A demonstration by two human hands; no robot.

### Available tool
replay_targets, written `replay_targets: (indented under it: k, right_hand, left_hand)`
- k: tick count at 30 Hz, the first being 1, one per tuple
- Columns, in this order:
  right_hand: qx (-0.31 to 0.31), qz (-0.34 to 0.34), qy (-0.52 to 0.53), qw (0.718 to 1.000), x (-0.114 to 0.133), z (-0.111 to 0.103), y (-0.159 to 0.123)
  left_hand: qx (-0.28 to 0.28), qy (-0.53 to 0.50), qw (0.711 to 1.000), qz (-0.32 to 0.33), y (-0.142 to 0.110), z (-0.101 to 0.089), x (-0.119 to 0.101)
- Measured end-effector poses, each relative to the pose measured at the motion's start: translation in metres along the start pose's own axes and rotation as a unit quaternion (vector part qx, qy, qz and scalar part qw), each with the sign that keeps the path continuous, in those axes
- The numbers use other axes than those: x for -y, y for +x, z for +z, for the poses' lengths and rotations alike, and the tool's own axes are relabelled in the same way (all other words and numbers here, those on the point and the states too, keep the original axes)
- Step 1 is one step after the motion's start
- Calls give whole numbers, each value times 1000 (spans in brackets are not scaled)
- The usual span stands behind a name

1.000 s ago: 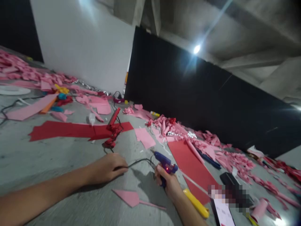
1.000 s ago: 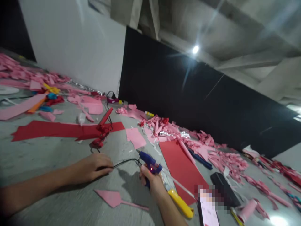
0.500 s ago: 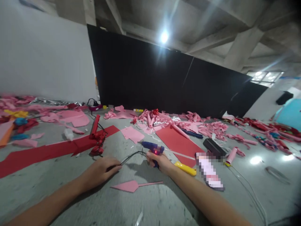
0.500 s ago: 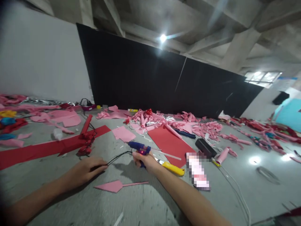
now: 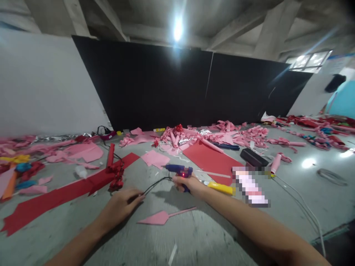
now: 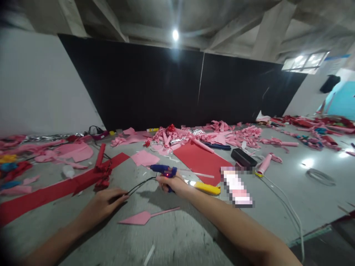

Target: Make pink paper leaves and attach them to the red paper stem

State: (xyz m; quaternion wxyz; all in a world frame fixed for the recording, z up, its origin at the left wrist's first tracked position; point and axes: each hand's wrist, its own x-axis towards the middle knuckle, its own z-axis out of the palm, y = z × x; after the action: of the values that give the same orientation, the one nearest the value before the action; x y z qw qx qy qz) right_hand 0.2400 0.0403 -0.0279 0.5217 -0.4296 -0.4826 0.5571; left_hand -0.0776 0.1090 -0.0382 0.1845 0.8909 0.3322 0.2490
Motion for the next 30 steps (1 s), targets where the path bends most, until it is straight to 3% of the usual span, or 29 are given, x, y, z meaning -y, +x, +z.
replay_targets:
  k: [4,8,10,14,16,18,22,26,30]
  right_hand:
    - [-11,12,19,1000,0,-1,-1]
    - [-13,8,25,1000,4,-1,-3]
    - [-13,1,22,1000,7,0,-4]
    - [-15,-4,12,1000,13,2,-5]
    - [-17,4,13,1000,14,1,-6]
    - [-10,22,20,1000,12,-1,-9]
    - [-33,26,3,999,3,-6,-11]
    - [-55,53,-51,996,10,0,-10]
    - [-16,8,-131,991,18,6,-13]
  left_hand:
    - [-56,4,997,-46,2,-7,0]
    - [-107,33,994,0,7,-9,-24]
    - [-86,27,995,50,9,-3,-44]
    - [20,48,980,193,5,14,-74]
    - [15,54,971,233,-1,19,-80]
    - [-24,47,970,236,-5,20,-82]
    - [-20,8,980,200,-9,25,-71]
    - [48,-77,987,135,-7,19,-65]
    - [-21,-37,980,194,-5,3,-89]
